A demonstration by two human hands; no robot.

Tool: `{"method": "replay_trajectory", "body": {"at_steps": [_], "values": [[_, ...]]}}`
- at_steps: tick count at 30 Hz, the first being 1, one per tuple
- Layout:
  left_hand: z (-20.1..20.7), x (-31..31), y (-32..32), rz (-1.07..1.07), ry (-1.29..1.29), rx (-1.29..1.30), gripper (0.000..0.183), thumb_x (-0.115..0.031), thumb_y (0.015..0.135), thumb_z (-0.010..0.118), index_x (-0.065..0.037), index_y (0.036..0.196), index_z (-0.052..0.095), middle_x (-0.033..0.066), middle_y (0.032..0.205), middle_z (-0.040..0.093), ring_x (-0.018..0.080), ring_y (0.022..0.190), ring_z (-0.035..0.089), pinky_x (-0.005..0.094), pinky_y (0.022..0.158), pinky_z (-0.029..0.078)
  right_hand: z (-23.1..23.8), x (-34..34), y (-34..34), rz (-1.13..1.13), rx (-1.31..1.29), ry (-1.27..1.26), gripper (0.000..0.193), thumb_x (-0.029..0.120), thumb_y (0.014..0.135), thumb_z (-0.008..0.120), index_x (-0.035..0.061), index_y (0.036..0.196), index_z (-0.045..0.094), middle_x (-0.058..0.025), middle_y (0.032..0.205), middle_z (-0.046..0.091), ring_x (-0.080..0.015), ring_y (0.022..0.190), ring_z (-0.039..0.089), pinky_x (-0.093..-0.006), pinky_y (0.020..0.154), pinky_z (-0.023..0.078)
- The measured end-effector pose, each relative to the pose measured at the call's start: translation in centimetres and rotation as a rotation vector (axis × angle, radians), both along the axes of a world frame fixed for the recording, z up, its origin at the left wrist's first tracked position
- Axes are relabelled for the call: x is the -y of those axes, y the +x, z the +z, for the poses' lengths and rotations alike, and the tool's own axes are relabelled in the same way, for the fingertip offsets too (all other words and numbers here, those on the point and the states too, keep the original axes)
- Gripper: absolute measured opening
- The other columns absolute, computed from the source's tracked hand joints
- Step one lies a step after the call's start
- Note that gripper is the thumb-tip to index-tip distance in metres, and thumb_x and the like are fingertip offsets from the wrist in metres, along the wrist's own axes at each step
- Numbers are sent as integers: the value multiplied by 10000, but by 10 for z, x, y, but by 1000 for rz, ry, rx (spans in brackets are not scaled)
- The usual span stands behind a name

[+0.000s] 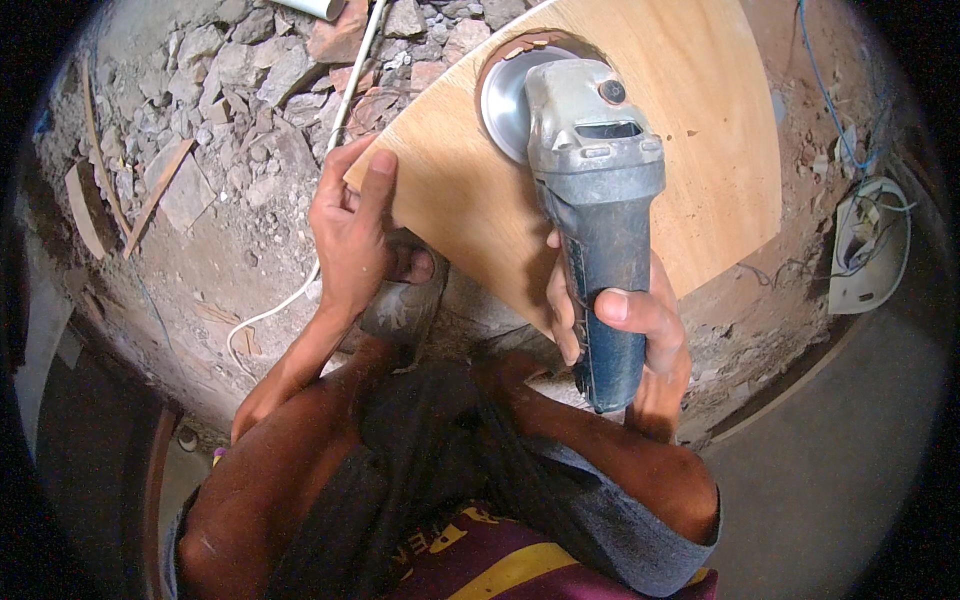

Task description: The person uses an angle grinder to cut a circular hole in a rectangular piece of plywood. They hold the wood steady with one hand while operating the tool with the other, then lift the finished piece and walk to a tiled area to hand it to another person.

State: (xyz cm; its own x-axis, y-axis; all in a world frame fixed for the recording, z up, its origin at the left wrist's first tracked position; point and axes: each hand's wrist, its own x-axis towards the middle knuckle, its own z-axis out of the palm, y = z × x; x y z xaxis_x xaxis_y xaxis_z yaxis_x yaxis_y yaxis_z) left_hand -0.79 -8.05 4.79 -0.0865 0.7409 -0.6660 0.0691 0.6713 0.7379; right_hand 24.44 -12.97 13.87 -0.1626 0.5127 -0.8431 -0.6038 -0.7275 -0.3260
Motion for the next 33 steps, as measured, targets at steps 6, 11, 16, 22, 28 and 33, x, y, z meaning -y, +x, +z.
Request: {"method": "replay_trajectory", "body": {"at_steps": [6,11,16,22,28,33], "values": [[2,-3,1,-14,6,-20,456,-352,1090,730,12,1349,642,-29,638,560,25,457,433,238,389,313,1,-4,0,23,26,-15,870,369,735,857,-108,1368,500,-174,763,643,-251,546,644,-338,532,540],[3,-3,3,8,3,2,449,-340,1095,723,17,1353,634,-30,630,558,26,442,437,240,376,310,1,-5,0,24,31,-10,864,364,739,851,-106,1374,501,-174,785,651,-248,549,645,-335,535,543],[11,-7,6,32,-49,12,441,-335,1094,726,12,1352,641,-36,624,531,24,457,432,242,384,313,-2,-5,2,36,14,-11,862,361,736,847,-99,1379,505,-174,788,648,-248,547,643,-340,542,547],[-1,-1,3,4,20,-45,452,-352,1086,740,13,1342,666,-47,656,529,19,514,420,238,439,307,-2,-7,2,37,10,-10,866,362,733,848,-98,1383,504,-178,781,642,-258,544,641,-357,553,553],[0,-1,2,-28,29,-68,465,-365,1083,746,12,1344,674,-55,691,543,11,583,441,212,516,318,-1,-8,1,33,26,-16,861,351,732,854,-98,1380,508,-181,777,640,-259,539,638,-362,553,554],[0,-2,1,-31,29,-66,466,-368,1087,739,17,1340,668,-43,691,559,13,537,437,220,465,315,-1,-11,1,36,33,-16,860,356,728,861,-98,1370,515,-177,771,641,-255,533,636,-352,545,551]]}}
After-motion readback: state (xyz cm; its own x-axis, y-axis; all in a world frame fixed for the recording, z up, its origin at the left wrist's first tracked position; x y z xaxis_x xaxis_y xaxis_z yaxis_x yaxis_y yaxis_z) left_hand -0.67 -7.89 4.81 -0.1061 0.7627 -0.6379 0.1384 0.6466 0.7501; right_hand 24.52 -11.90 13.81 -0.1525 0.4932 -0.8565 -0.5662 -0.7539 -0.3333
